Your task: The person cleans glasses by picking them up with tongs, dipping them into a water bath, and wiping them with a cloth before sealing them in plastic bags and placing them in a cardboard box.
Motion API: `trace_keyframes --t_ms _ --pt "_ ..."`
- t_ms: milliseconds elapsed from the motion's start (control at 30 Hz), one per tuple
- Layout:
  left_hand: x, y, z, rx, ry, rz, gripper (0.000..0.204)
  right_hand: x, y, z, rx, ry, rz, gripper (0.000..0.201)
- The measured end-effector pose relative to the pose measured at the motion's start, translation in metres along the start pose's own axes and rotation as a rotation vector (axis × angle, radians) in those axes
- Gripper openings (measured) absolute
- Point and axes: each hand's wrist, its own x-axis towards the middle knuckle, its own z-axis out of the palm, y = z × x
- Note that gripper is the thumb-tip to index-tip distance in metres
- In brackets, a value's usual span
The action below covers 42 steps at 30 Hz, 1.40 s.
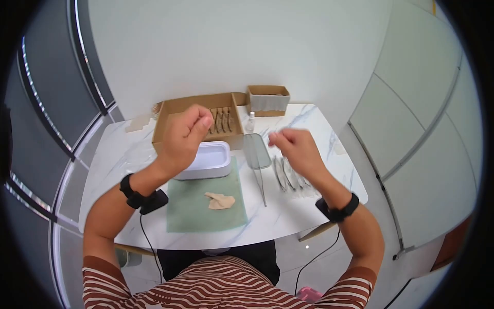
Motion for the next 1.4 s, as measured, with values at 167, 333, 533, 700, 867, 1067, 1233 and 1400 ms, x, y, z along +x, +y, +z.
trace_keyframes --t_ms 167,333,533,700,867,1067,1233,1400 --pt "-0.064 -0.048 -0.009 0.010 0.112 -0.140 0.018 -0.042 0.049 0.018 0.076 -0.067 0.098 0.021" --pt "-0.095 -0.055 0.010 0.062 -0.081 -0.372 0.016 -0.042 0.097 -0.013 -0.228 0.024 0.091 0.017" --pt "-0.057 -0.036 0.070 0.287 -0.452 -0.141 0.013 -0.039 0.105 -0.048 -0.531 0.008 0.098 0.016" --pt "-0.023 -0.060 0.149 0.495 -0.627 0.170 0.021 -0.061 0.102 -0.017 -0.770 -0.132 0.028 0.031" --pt "-0.012 -0.099 0.191 0.611 -0.732 0.261 0.022 -0.081 0.103 0.003 -0.863 -0.210 -0.011 0.040" --pt "-0.015 -0.120 0.203 0.665 -0.764 0.276 0.014 -0.087 0.127 0.006 -0.789 -0.175 -0.103 0.021" --pt "-0.011 -0.107 0.189 0.594 -0.637 0.291 0.010 -0.089 0.112 0.006 -0.758 -0.088 -0.165 0.008" --pt "0.005 -0.059 0.134 0.492 -0.389 0.479 0.005 -0.090 0.078 -0.001 -0.453 0.205 -0.181 0.006"
